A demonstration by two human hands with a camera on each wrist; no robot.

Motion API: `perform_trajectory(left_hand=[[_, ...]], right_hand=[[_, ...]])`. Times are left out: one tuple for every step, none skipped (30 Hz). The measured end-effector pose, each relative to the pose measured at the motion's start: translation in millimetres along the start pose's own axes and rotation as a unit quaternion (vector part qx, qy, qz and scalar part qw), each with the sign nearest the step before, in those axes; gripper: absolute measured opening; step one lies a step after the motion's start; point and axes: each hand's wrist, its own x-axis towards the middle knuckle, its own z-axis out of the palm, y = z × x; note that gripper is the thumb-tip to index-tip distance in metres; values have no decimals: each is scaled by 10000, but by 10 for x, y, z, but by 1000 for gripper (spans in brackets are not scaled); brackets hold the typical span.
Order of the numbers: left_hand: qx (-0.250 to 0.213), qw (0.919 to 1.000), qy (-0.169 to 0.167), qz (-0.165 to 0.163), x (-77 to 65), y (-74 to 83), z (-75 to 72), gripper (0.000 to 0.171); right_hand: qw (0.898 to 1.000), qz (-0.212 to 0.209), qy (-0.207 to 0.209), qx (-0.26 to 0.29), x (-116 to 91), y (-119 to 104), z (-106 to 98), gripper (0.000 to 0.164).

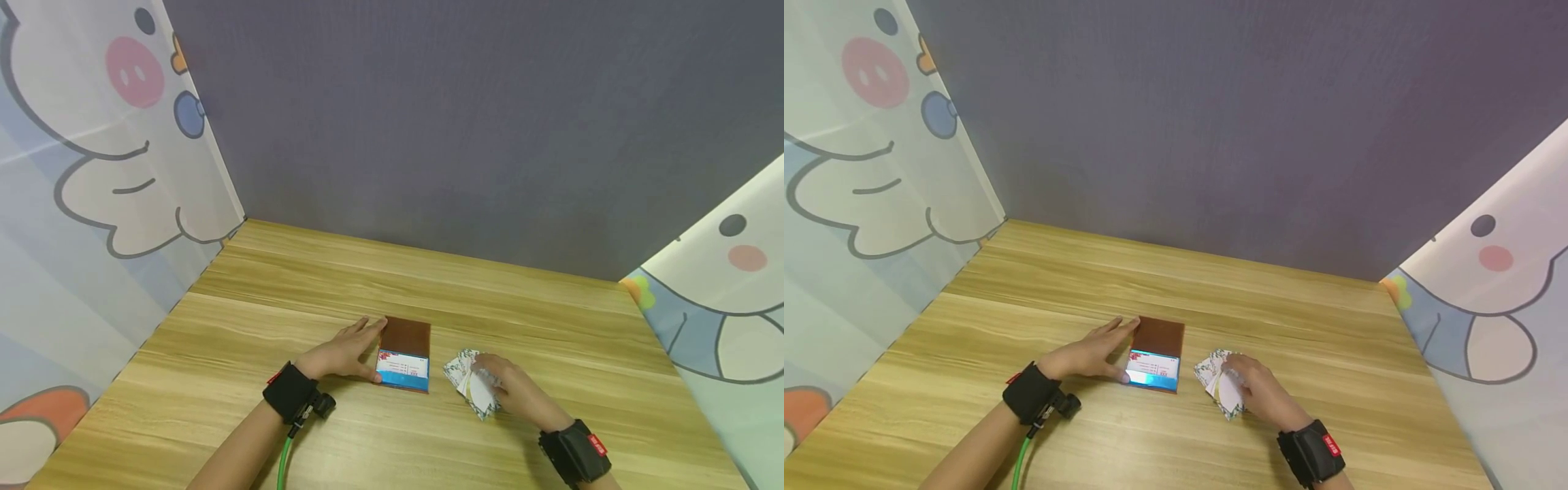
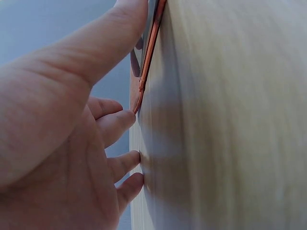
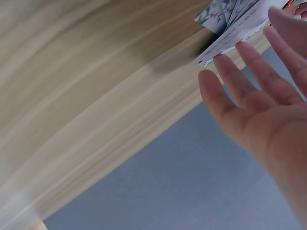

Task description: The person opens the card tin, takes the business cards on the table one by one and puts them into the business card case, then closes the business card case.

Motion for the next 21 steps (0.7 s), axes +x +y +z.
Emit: perform_trajectory(left_hand=[[0, 10000, -1, 2, 0, 0, 0, 101], [-3, 10000, -3, 3, -1, 1, -1, 101], [-2, 10000, -3, 4, -1, 1, -2, 101], [9, 10000, -3, 5, 0, 0, -2, 101], [16, 10000, -5, 4, 1, -1, -2, 101], [23, 10000, -3, 3, 1, -2, -2, 101], [29, 10000, -9, 0, 2, -3, -2, 101], [36, 10000, -10, -2, 3, -3, -2, 101], [42, 10000, -12, -5, 5, -4, -2, 101], [47, 10000, -17, -8, 5, -4, -2, 101], [51, 10000, -22, -9, 6, -4, -2, 101], [49, 10000, -23, -9, 8, -5, -1, 101], [55, 10000, -29, -8, 9, -6, 0, 101], [53, 10000, -28, -6, 10, -8, 1, 101], [58, 10000, -31, -2, 12, -11, 4, 101], [59, 10000, -29, 4, 14, -14, 5, 101], [62, 10000, -24, 10, 16, -17, 8, 101], [58, 10000, -20, 16, 18, -21, 10, 101], [57, 10000, -17, 21, 19, -23, 12, 101], [57, 10000, -12, 24, 21, -26, 13, 101], [63, 10000, -13, 25, 22, -28, 14, 101]], right_hand=[[10000, -13, -51, -27, -6, 0, -6, 48], [9999, -8, -105, -42, -12, 1, -11, 48], [9999, 3, -150, -44, -16, 0, -17, 48], [9998, 16, -204, -60, -21, -1, -21, 48], [9997, 26, -239, -65, -26, -4, -26, 48], [9996, 31, -260, -69, -29, -3, -28, 48], [9996, 68, -275, -51, -31, -5, -28, 48], [9995, 79, -292, -64, -34, -5, -30, 49], [9995, 103, -298, -59, -35, -6, -29, 49], [9994, 116, -307, -67, -36, -6, -28, 50], [9994, 153, -304, -65, -35, -5, -26, 51], [9994, 169, -307, -84, -34, -4, -25, 52], [9993, 206, -306, -87, -32, -6, -24, 53], [9992, 245, -293, -104, -31, -5, -19, 55], [9992, 286, -269, -101, -29, -8, -15, 56], [9991, 330, -249, -112, -27, -9, -11, 57], [9990, 383, -223, -102, -24, -10, -4, 58], [9989, 404, -193, -100, -22, -11, 2, 58], [9988, 456, -166, -81, -19, -12, 8, 57], [9987, 483, -132, -74, -17, -13, 14, 57], [9987, 501, -105, -62, -13, -16, 18, 56]])
